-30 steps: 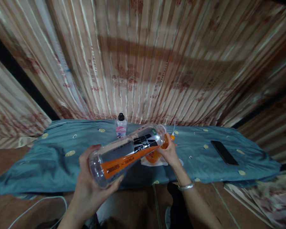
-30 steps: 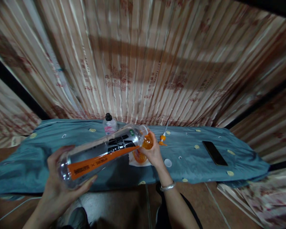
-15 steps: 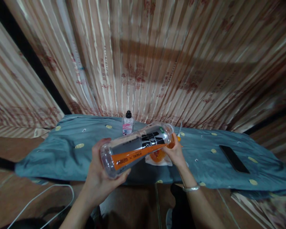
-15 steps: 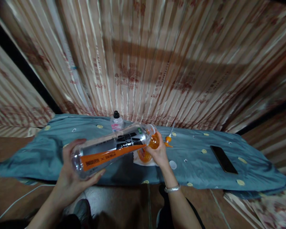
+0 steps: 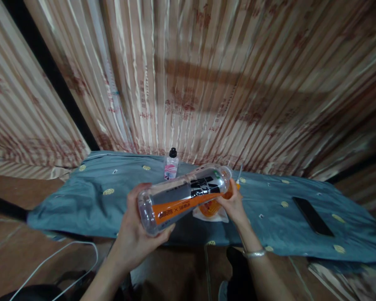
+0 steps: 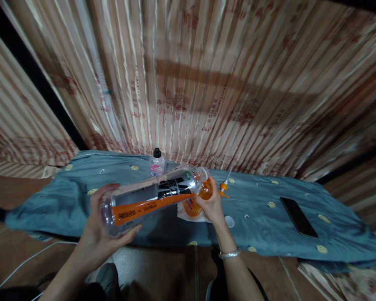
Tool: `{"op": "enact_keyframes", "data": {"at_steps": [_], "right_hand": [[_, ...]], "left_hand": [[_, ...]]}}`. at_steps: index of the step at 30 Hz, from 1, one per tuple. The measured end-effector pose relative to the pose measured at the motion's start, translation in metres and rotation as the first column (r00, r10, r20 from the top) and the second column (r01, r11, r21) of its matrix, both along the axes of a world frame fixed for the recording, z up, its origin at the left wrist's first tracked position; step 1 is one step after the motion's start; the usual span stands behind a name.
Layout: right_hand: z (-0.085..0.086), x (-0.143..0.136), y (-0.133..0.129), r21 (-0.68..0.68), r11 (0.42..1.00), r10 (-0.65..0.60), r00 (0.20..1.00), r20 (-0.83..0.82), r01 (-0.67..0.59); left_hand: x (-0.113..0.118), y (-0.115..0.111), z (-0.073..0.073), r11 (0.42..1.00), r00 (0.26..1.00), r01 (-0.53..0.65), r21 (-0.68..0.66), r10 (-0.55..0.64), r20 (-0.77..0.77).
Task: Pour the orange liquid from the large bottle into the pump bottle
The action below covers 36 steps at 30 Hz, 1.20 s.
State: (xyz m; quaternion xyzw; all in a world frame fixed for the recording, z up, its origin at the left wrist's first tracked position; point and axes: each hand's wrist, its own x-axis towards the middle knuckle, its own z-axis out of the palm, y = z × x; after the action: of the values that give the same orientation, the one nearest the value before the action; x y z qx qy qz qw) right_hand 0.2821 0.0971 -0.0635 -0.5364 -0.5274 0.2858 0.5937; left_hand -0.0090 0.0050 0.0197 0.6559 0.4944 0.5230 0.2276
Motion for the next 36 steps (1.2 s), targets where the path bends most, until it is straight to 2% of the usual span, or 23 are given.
{"op": "enact_keyframes", "data": {"at_steps": [7, 12, 16, 21, 25, 30, 36], "right_hand": [[0.003, -0.002, 0.002, 0.032, 0.998, 0.063, 0.998, -0.025, -0.062], [0.002, -0.002, 0.002, 0.026, 0.994, 0.106, 0.99, -0.095, -0.104], [0.004, -0.004, 0.003, 0.054, 0.993, 0.108, 0.989, -0.106, -0.103], [0.009, -0.005, 0.002, 0.082, 0.991, 0.112, 0.992, -0.065, -0.106], [0.013, -0.006, 0.001, 0.075, 0.991, 0.115, 0.991, -0.068, -0.11], [0.016, -0.006, 0.0, 0.073, 0.991, 0.118, 0.991, -0.062, -0.113], [0.018, -0.007, -0.001, 0.039, 0.994, 0.102, 0.992, -0.08, -0.099]], "left_hand": [[-0.005, 0.005, -0.015, 0.993, 0.994, -0.105, 0.051, 0.104, 0.013], [-0.007, 0.005, -0.012, 0.996, 0.997, -0.054, 0.077, 0.058, -0.052], [-0.005, 0.005, -0.013, 0.99, 0.993, -0.12, 0.075, 0.12, 0.004], [-0.01, 0.013, -0.022, 0.959, 0.977, -0.148, 0.243, 0.18, -0.116], [-0.012, 0.015, -0.026, 0.954, 0.98, -0.132, 0.268, 0.167, -0.11], [-0.01, 0.014, -0.023, 0.955, 0.981, -0.133, 0.267, 0.166, -0.105], [-0.016, 0.015, -0.021, 0.964, 0.982, -0.047, 0.262, 0.093, -0.167]]}}
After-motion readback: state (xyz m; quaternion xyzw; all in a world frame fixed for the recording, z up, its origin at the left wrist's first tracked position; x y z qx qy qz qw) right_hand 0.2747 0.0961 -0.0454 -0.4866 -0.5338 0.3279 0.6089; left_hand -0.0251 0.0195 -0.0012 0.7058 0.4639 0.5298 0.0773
